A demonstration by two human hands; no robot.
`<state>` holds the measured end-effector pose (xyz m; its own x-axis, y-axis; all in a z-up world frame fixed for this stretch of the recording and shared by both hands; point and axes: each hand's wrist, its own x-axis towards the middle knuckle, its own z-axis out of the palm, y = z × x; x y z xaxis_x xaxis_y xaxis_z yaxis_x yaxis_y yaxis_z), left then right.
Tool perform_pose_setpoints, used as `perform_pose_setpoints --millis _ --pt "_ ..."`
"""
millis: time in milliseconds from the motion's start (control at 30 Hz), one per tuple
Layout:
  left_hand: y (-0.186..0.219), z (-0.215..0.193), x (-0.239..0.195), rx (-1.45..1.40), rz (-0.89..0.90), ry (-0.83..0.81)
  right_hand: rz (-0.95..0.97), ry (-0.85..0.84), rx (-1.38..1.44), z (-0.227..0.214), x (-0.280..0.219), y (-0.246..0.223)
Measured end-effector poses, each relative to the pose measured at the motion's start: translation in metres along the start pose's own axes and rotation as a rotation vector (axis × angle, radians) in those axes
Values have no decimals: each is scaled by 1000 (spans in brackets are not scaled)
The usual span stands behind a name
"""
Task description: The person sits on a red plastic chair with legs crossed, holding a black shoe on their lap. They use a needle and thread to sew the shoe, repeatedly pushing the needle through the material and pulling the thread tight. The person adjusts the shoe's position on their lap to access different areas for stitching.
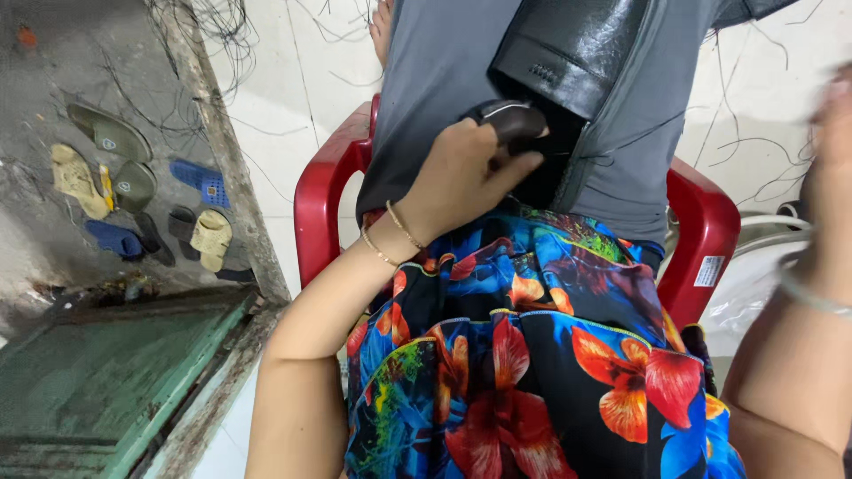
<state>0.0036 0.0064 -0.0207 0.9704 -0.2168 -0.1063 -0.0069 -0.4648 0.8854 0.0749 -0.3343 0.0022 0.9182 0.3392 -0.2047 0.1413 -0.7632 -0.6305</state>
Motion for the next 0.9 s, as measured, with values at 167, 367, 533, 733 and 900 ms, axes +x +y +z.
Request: perform_pose_setpoints --millis 167,367,533,733,900 --pt "5 8 10 -198 -101 -110 -393 -203 71 41 23 -84" --pt "-14 26 7 -72 80 133 -350 -164 34 52 32 -79" --pt "-27 -13 6 495 130 287 -165 -255 94 52 28 -81" --pt "2 -61 20 -373 266 -56 -70 -239 167 61 22 -70" --pt "-1 -33 18 -294 229 -463 -110 -241 171 64 25 -71"
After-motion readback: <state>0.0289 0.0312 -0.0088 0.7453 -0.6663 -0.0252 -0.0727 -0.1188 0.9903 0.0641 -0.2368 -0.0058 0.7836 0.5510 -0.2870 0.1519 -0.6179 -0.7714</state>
